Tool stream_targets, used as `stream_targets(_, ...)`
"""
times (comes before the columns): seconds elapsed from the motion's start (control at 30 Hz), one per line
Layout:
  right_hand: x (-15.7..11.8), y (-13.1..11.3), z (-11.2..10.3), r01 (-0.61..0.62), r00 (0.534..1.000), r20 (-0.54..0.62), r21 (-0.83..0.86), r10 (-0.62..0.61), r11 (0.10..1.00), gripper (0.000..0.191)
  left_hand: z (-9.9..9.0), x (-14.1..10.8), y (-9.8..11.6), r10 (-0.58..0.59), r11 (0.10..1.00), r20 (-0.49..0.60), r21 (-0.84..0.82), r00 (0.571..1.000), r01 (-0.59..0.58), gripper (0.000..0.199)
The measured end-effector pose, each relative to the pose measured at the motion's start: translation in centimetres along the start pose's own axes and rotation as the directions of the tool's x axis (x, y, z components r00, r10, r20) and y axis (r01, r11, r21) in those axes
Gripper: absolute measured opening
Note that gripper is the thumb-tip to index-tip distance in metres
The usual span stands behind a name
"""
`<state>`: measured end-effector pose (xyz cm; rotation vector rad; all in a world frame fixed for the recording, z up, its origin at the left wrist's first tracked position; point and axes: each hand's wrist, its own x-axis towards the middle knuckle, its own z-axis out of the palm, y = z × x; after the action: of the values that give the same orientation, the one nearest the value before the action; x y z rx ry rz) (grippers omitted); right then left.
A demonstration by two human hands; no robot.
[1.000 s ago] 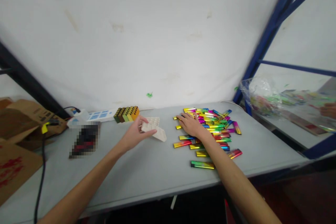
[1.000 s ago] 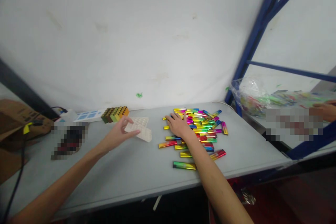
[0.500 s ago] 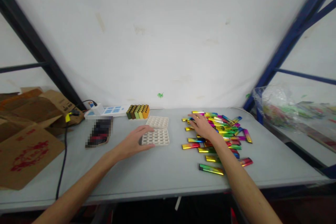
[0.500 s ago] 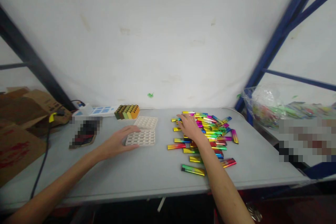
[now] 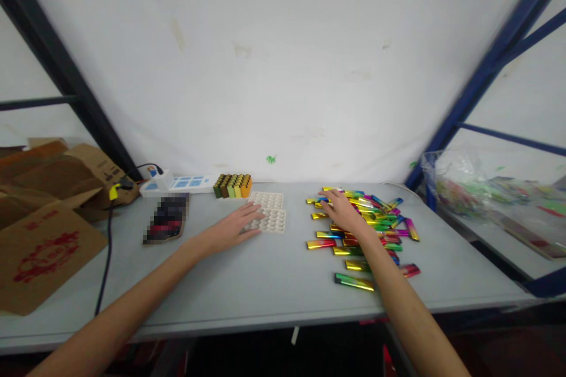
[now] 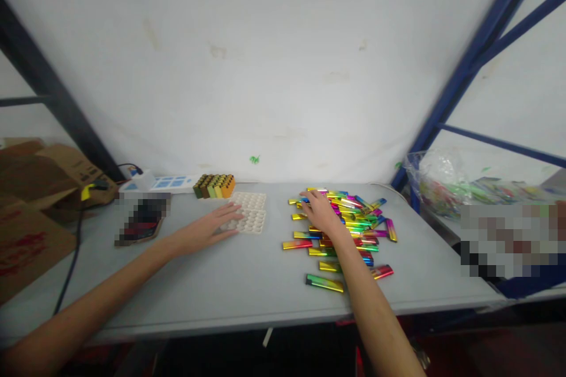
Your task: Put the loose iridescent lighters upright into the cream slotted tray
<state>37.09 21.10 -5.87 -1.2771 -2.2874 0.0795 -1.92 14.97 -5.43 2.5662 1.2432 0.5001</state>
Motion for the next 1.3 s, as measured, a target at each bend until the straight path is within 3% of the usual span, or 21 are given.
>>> stream_targets(0.17, -0.1, 0.2, -0.3, 0.003, 1.000, -0.031, 0.020, -0.003, 1.000, 0.037, 0.4, -0.3, -0.5, 0.007, 1.000, -0.011, 0.029, 1.000, -0.007, 0.056)
stream_targets(0.43, 0.0, 0.7, 0.1, 0.032, 0.998, -0.053, 0.017, -0.031, 0.999, 0.033, 0.9, -0.9, 0.3, 0.127, 0.983, -0.058, 0.140, 0.990, -0.118, 0.043)
stream_targets(0.9, 0.1, 0.7, -0.5, 0.044, 0.997, -0.061, 0.005, -0.043, 0.999, 0.029, 1.4, -0.9, 0.3, 0.182, 0.982, -0.164, 0.081, 0.969, -0.171, 0.035)
stream_targets(1.03, 0.1, -0.2, -1.0, 0.064, 0.996, -0.057, 0.027, -0.063, 0.998, 0.028, 1.7, -0.7, 0.3, 0.189, 0.981, -0.167, 0.083, 0.968, -0.177, 0.035)
stream_targets(1.3, -0.2, -2.6, -2.6, 0.219, 0.976, -0.042, 0.173, -0.215, 0.960, 0.017, 1.6, 0.8, 1.4, 0.184, 0.979, -0.093, 0.101, 0.979, -0.175, 0.036)
